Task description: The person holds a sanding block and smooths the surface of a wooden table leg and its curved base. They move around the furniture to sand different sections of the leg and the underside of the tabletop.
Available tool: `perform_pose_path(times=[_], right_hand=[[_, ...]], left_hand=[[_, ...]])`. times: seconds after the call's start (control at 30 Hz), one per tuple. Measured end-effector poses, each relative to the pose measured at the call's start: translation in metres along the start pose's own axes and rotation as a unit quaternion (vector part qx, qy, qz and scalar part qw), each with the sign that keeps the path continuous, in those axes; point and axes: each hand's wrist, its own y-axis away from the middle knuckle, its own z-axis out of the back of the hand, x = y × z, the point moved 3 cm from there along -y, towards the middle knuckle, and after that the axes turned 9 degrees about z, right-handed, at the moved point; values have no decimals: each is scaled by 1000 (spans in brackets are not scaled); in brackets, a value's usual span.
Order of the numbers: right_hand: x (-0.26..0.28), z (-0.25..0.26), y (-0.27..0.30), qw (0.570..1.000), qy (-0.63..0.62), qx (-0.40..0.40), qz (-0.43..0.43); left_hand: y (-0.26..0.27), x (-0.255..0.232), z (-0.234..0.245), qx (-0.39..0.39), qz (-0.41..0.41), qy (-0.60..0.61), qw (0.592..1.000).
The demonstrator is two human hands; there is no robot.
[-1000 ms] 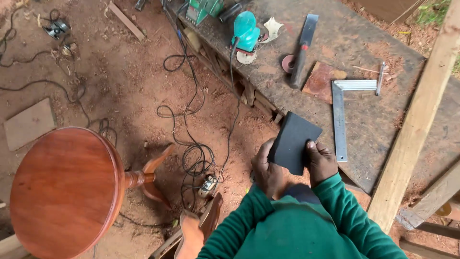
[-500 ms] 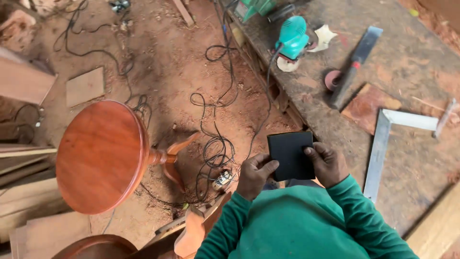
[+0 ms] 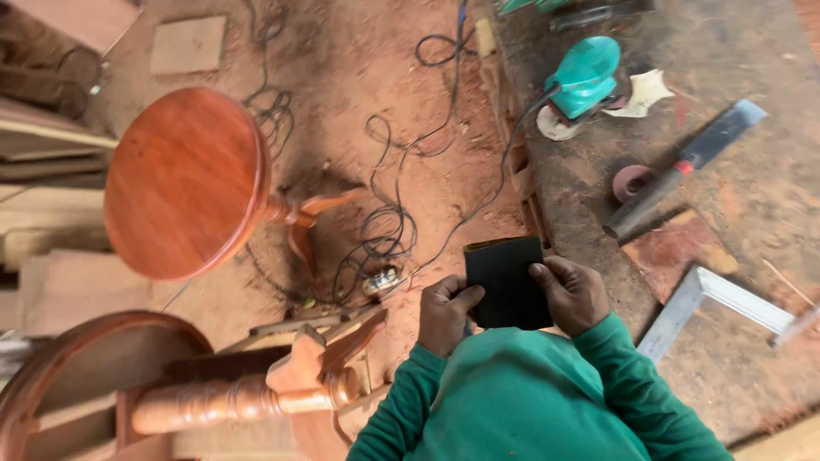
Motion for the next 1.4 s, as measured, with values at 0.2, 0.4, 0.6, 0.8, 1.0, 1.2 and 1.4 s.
perform_pose_path(times=[0.2,0.4,0.6,0.8,1.0,1.2,1.4], right_hand=[[-21,-6,-17,997,-3,72,21],[-12,-23,-17,990,-67,122,24],[-17,-36,-11,990,-54,123,37],[9,-32,-10,990,-44,127,48],[4,-28,-18,993,-38,98,50],[-12,-34,-12,995,-15,82,52],[-11,-34,-9,997,8,65,38]], left_hand=[[7,-34,14,-34,5,-24,999],[5,-16,32,-126,-32,36,991],[12,-14,43,-123,-47,36,991],[12,-47,41,-166,-97,-81,978],[21,-53,31,-80,-49,-49,994],[8,-7,40,-111,-16,-59,992],[8,3,42,-77,1,-91,993]])
